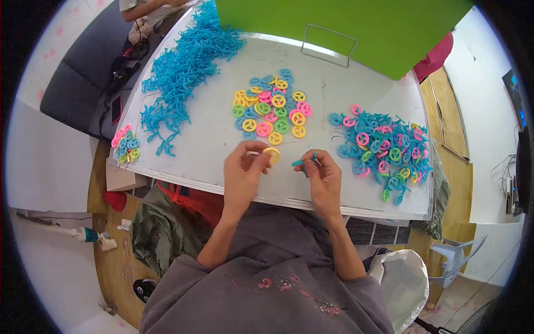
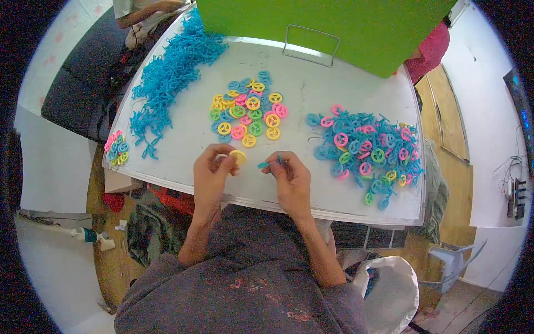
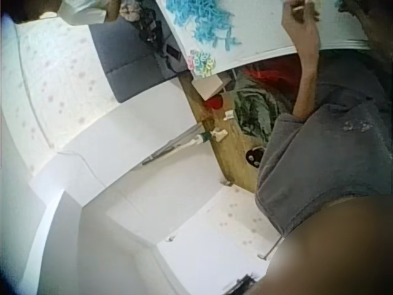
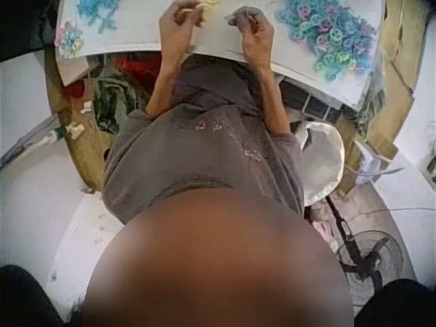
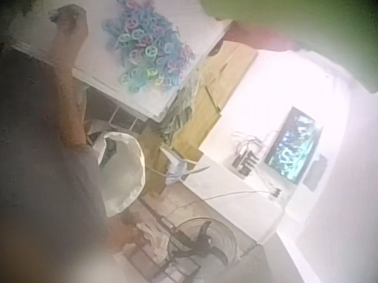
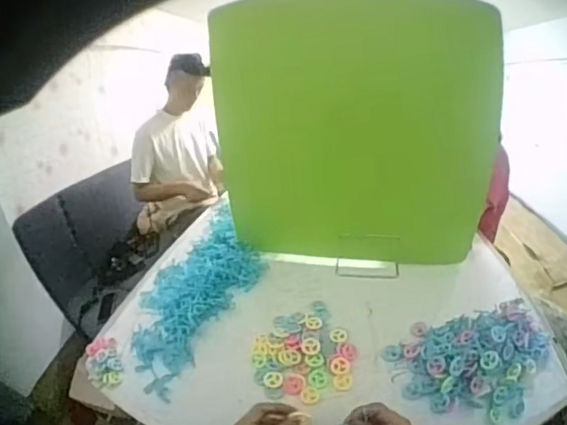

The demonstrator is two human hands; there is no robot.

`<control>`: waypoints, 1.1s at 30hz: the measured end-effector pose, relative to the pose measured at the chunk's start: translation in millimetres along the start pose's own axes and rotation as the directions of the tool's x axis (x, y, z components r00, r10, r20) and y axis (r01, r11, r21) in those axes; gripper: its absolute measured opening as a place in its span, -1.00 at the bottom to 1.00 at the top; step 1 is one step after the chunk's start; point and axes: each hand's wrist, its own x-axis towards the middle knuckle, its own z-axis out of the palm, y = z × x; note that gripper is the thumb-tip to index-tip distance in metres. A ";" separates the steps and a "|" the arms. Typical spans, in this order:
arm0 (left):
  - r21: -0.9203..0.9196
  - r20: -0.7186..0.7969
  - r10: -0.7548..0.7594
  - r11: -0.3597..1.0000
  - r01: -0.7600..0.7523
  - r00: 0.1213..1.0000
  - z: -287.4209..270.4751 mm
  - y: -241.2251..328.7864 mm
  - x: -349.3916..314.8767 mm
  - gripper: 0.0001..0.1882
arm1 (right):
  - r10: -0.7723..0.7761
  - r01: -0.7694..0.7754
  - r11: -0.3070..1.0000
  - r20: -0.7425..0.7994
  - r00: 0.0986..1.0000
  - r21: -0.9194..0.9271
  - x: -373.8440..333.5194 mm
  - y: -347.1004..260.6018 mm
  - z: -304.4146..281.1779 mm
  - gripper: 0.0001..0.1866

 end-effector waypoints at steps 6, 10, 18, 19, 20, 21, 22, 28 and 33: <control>-0.363 0.288 -0.194 0.884 0.295 0.938 11.5 -2.1 -7.3 -0.78 | -0.201 0.223 0.949 0.114 0.973 -0.223 -2.0 2.3 2.4 -0.89; -0.442 0.352 -0.272 0.795 0.415 0.896 11.1 0.5 -7.5 -0.83 | -0.239 0.256 0.910 0.092 0.967 -0.327 -4.2 -0.4 2.1 -0.78; -0.402 0.087 -0.068 0.910 0.098 0.994 28.4 -4.9 -17.0 -0.87 | 0.039 -0.041 0.999 -0.156 0.987 -0.010 -7.4 -6.5 17.3 -0.73; -0.402 0.088 -0.068 0.910 0.098 0.994 28.3 -5.8 -16.5 -0.87 | 0.039 -0.041 0.999 -0.156 0.987 -0.010 -7.9 -5.2 16.0 -0.73; -0.408 0.109 -0.122 0.899 0.157 0.986 27.9 -7.6 -15.4 -0.85 | -0.035 0.027 0.995 -0.088 0.996 -0.091 -8.3 -3.2 13.4 -0.70; -0.412 0.130 -0.177 0.885 0.215 0.976 27.1 -10.0 -14.3 -0.84 | -0.102 0.099 0.981 -0.013 0.995 -0.166 -8.6 -2.1 10.8 -0.67; -0.412 0.129 -0.178 0.885 0.216 0.976 25.2 -12.9 -12.6 -0.84 | -0.102 0.098 0.981 -0.012 0.995 -0.166 -8.7 -3.8 8.1 -0.67; -0.337 0.267 -0.243 0.883 0.327 0.932 22.4 -9.2 -8.7 -0.87 | -0.136 0.194 0.830 0.146 0.980 -0.523 -4.3 -27.0 -3.9 -0.68; -0.388 0.108 -0.155 0.903 0.185 0.982 18.8 -7.6 -7.7 -0.85 | -0.127 0.116 0.891 0.004 0.992 -0.440 -0.5 -25.4 -1.0 -0.79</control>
